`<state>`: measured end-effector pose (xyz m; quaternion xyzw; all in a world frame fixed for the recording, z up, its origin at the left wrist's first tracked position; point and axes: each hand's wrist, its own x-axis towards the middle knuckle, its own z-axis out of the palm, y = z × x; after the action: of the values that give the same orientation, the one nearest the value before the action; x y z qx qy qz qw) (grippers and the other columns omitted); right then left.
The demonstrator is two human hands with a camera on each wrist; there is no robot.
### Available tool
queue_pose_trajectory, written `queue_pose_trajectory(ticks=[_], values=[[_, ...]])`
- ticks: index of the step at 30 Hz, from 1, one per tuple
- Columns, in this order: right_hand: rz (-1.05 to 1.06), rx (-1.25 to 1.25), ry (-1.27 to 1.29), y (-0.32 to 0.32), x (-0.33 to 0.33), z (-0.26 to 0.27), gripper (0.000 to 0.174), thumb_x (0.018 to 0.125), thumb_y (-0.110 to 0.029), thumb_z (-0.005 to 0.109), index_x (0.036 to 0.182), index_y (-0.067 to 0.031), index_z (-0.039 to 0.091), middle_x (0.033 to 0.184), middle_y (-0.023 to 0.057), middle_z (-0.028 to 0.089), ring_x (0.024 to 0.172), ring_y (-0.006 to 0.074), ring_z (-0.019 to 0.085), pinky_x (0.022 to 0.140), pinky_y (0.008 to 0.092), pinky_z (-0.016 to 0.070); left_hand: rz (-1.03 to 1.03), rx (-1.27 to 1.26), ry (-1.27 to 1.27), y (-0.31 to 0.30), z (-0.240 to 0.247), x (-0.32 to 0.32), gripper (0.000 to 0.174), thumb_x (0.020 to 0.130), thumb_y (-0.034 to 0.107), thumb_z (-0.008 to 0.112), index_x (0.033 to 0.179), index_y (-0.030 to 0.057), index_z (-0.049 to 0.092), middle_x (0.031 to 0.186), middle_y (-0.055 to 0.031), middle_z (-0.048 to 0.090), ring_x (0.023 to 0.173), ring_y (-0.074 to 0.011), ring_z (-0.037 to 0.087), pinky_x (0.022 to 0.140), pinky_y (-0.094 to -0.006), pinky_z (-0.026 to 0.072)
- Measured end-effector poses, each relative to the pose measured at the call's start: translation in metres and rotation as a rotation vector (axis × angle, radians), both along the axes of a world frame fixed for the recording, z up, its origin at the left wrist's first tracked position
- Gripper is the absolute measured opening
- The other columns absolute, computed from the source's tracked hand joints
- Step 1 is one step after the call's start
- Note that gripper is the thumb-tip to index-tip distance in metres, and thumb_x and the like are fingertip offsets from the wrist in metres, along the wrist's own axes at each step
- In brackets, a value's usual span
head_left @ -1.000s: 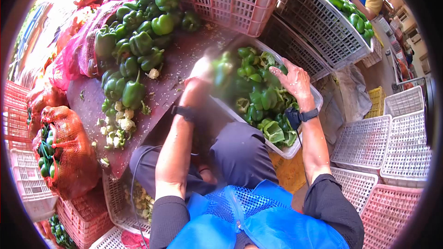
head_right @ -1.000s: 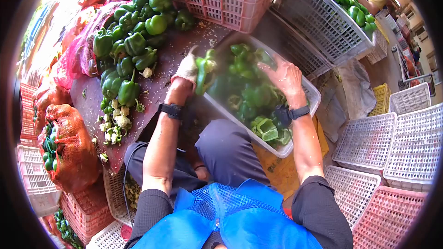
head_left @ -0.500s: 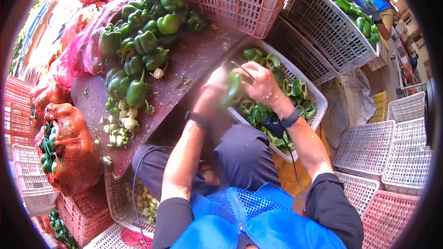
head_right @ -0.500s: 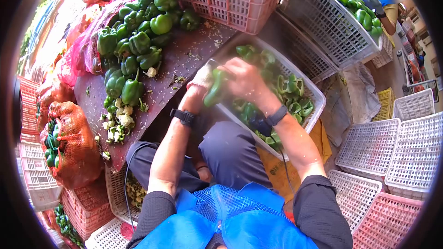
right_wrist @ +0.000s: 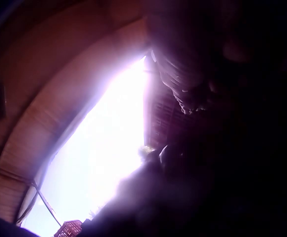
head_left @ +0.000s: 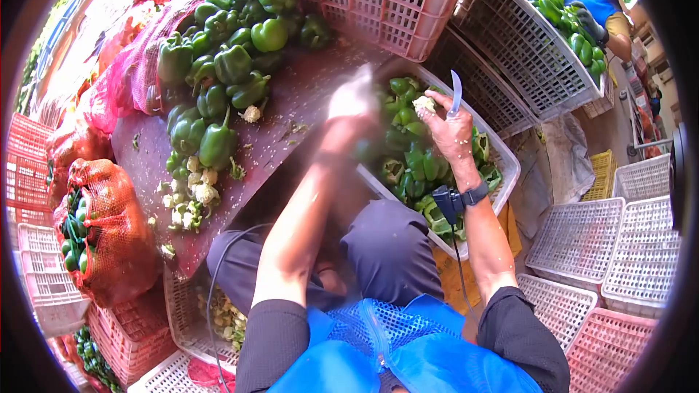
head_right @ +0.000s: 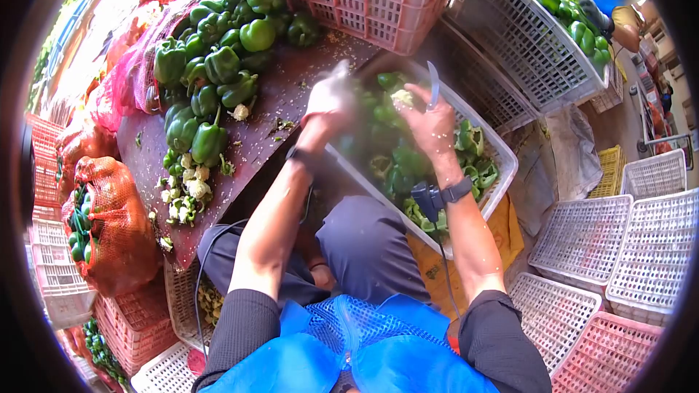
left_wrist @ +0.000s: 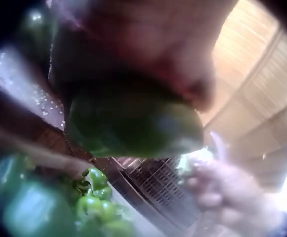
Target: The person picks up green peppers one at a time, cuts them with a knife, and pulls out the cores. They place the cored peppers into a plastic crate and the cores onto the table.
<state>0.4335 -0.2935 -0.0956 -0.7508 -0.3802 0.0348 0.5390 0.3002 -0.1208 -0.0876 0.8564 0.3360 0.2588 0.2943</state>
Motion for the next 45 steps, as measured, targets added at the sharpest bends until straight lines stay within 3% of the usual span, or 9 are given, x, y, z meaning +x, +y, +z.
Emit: queue_pose_trajectory(ticks=[3, 5, 12, 16, 22, 27, 33, 36, 45], values=[[0.043, -0.043, 0.008, 0.001, -0.007, 0.01, 0.037, 0.082, -0.013, 0.082, 0.117, -0.0045, 0.073, 0.107, 0.0095, 0.074, 0.093, 0.016, 0.068, 0.085, 0.0313, 0.0546, -0.103, 0.079, 0.264, 0.023, -0.012, 0.023, 0.044, 0.079, 0.035, 0.078, 0.106, 0.0009, 0.07, 0.096, -0.021, 0.072, 0.093, -0.0365, 0.071, 0.079, -0.0419, 0.0575], [0.084, -0.047, 0.012, 0.011, -0.016, 0.019, 0.038, 0.08, -0.018, 0.083, 0.115, -0.007, 0.074, 0.113, 0.0135, 0.073, 0.102, 0.0231, 0.07, 0.091, 0.0347, 0.054, -0.075, 0.249, 0.259, 0.016, 0.019, 0.003, 0.023, 0.081, 0.013, 0.066, 0.102, 0.0076, 0.072, 0.102, -0.0175, 0.072, 0.096, -0.0349, 0.069, 0.084, -0.0419, 0.0555], [0.75, 0.006, 0.216, 0.093, -0.084, 0.02, 0.048, 0.083, -0.012, 0.075, 0.128, -0.0017, 0.065, 0.12, 0.014, 0.072, 0.111, 0.0195, 0.067, 0.098, 0.0337, 0.0519, 0.073, -0.245, -0.268, -0.006, 0.048, -0.101, 0.018, 0.082, 0.018, 0.063, 0.097, 0.0115, 0.071, 0.093, -0.0136, 0.071, 0.081, -0.0324, 0.071, 0.072, -0.0403, 0.0574], [0.65, -0.069, 0.116, 0.157, -0.097, 0.044, 0.053, 0.081, -0.022, 0.081, 0.125, 0.0029, 0.065, 0.11, 0.0153, 0.074, 0.084, 0.0188, 0.074, 0.077, 0.034, 0.0584, 0.335, 0.243, 0.093, 0.034, 0.03, -0.163, 0.021, 0.076, 0.023, 0.07, 0.092, 0.01, 0.069, 0.088, -0.0131, 0.069, 0.077, -0.0318, 0.069, 0.067, -0.0424, 0.0551], [0.502, -0.141, -0.368, 0.28, -0.147, 0.061, 0.083, 0.079, -0.054, 0.077, 0.14, -0.0042, 0.053, 0.128, 0.0218, 0.065, 0.12, 0.0355, 0.062, 0.102, 0.0449, 0.0489, 0.392, 0.621, 0.38, 0.067, -0.027, -0.167, 0.019, 0.075, 0.028, 0.072, 0.084, 0.012, 0.069, 0.081, -0.0094, 0.064, 0.069, -0.0282, 0.067, 0.057, -0.0439, 0.0527], [0.491, -0.419, -0.296, 0.322, -0.165, 0.058, 0.083, 0.075, -0.053, 0.081, 0.138, -0.0053, 0.055, 0.129, 0.02, 0.065, 0.121, 0.0363, 0.062, 0.101, 0.0422, 0.0504, 0.404, 0.558, 0.227, 0.061, -0.025, -0.18, 0.022, 0.081, 0.028, 0.067, 0.097, 0.0132, 0.071, 0.086, -0.0085, 0.065, 0.073, -0.0273, 0.068, 0.054, -0.047, 0.0523], [0.822, 0.156, 0.373, 0.287, -0.14, 0.056, 0.086, 0.075, -0.02, 0.086, 0.148, -0.0024, 0.046, 0.122, 0.0117, 0.068, 0.108, 0.0202, 0.066, 0.094, 0.0326, 0.0531, 0.417, 0.508, 0.143, 0.067, -0.004, -0.195, 0.024, 0.083, 0.026, 0.065, 0.102, 0.012, 0.07, 0.089, -0.0101, 0.066, 0.077, -0.028, 0.068, 0.059, -0.0456, 0.0525], [1.107, -0.012, 0.554, 0.229, -0.127, 0.077, 0.082, 0.08, -0.01, 0.082, 0.151, -0.0035, 0.043, 0.125, 0.0111, 0.067, 0.108, 0.0153, 0.063, 0.095, 0.0325, 0.0522, 0.386, 0.449, 0.076, 0.068, 0.008, -0.192, 0.025, 0.084, 0.026, 0.065, 0.104, 0.0114, 0.069, 0.091, -0.0108, 0.066, 0.079, -0.0283, 0.068, 0.061, -0.0449, 0.0526], [1.0, 0.08, -0.093, 0.137, -0.118, 0.082, 0.077, 0.079, -0.008, 0.082, 0.148, -0.0072, 0.049, 0.116, 0.0066, 0.07, 0.094, 0.0109, 0.063, 0.09, 0.0305, 0.0537, 0.168, 0.073, -0.112, 0.017, 0.029, -0.164, 0.027, 0.088, 0.023, 0.062, 0.111, 0.0096, 0.066, 0.096, -0.0131, 0.067, 0.085, -0.0293, 0.068, 0.068, -0.0428, 0.053]])
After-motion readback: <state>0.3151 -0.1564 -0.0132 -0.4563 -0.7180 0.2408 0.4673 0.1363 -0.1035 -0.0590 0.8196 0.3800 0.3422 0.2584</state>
